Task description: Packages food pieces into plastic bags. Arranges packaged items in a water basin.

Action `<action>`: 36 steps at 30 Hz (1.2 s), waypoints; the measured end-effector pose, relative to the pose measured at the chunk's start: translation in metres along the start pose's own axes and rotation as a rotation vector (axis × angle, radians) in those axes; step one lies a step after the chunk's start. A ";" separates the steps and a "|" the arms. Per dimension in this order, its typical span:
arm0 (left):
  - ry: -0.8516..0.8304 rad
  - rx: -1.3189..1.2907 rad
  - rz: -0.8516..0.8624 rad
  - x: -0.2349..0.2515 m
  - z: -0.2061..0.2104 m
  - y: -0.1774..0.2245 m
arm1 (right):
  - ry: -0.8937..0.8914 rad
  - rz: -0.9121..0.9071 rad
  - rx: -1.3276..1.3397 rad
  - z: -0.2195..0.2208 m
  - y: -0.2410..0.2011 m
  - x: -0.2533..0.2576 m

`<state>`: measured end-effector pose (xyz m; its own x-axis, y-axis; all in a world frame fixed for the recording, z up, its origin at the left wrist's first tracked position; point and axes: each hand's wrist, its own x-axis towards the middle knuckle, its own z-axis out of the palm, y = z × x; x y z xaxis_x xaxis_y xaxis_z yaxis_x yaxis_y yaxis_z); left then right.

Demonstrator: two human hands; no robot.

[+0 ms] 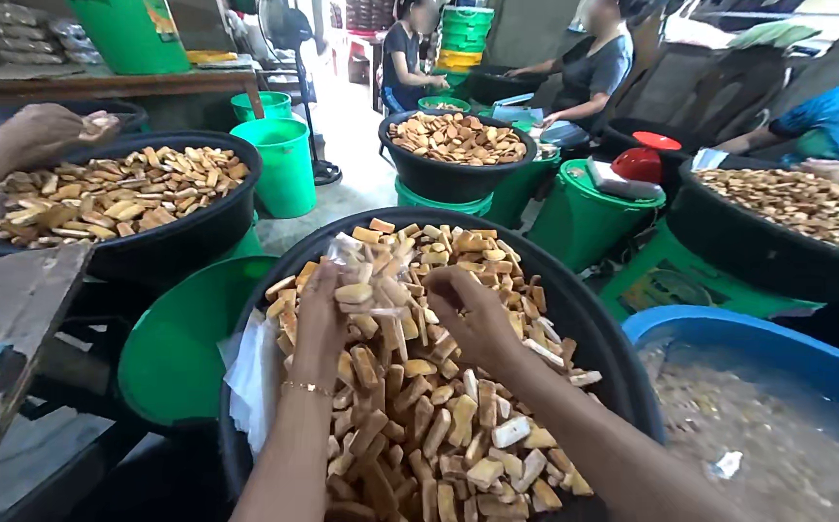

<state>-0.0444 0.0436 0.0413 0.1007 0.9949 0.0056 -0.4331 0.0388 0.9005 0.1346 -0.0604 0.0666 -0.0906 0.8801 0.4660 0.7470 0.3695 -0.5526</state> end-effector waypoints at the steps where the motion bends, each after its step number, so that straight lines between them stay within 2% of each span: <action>1: 0.103 -0.032 -0.033 0.008 -0.007 -0.001 | -0.153 0.107 -0.098 0.006 0.007 0.002; 3: 0.239 -0.087 -0.102 0.016 -0.015 -0.001 | -0.486 0.237 -0.301 0.027 0.020 0.005; 4: 0.268 -0.091 -0.117 0.017 -0.017 -0.001 | -0.524 0.212 -0.380 0.039 0.029 0.003; 5: 0.275 -0.091 -0.128 0.017 -0.018 -0.002 | -0.435 0.127 -0.422 0.048 0.040 -0.003; 7: 0.275 -0.086 -0.143 0.015 -0.017 -0.003 | -0.110 -0.081 -0.429 0.051 0.055 -0.010; 11: 0.245 -0.084 -0.167 0.008 -0.010 -0.002 | 0.393 -0.217 -0.209 0.013 0.030 -0.005; 14: 0.112 0.003 -0.132 -0.001 0.005 -0.003 | 0.537 -0.301 -0.147 -0.004 0.006 0.004; 16: 0.014 0.063 -0.108 -0.011 0.017 -0.002 | 0.476 -0.337 -0.145 0.002 0.003 0.012; 18: -0.038 0.082 -0.092 -0.020 0.024 -0.001 | 0.289 -0.315 -0.098 0.011 0.002 0.019; 20: 0.029 0.071 -0.028 -0.020 0.021 -0.001 | 0.103 -0.284 0.024 0.013 0.001 0.028; 22: 0.157 0.030 0.042 -0.007 0.006 -0.001 | 0.145 -0.233 0.153 0.017 0.010 0.037; 23: 0.228 -0.004 0.064 0.001 -0.003 -0.001 | 0.170 -0.174 0.127 0.019 0.017 0.043; 24: 0.291 -0.038 0.072 0.008 -0.012 -0.001 | 0.110 -0.090 0.038 0.020 0.024 0.049; 26: 0.368 -0.098 0.068 0.017 -0.024 -0.002 | -0.296 0.063 -0.199 0.024 0.036 0.064; 27: 0.388 -0.115 0.064 0.018 -0.026 -0.002 | -0.496 0.060 -0.303 0.032 0.044 0.071; 29: 0.401 -0.136 0.051 0.019 -0.026 -0.002 | -0.710 0.024 -0.445 0.045 0.056 0.078; 32: 0.347 -0.135 -0.002 0.018 -0.023 -0.003 | -0.778 0.006 -0.458 0.047 0.065 0.081; 34: 0.315 -0.135 -0.042 0.017 -0.019 -0.004 | -0.700 0.014 -0.448 0.038 0.065 0.076; 36: 0.274 -0.124 -0.100 0.014 -0.012 -0.005 | -0.536 0.106 -0.371 0.019 0.052 0.064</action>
<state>-0.0518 0.0581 0.0314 -0.0895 0.9730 -0.2130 -0.5407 0.1321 0.8308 0.1552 0.0206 0.0541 -0.2477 0.9680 -0.0396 0.9387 0.2297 -0.2572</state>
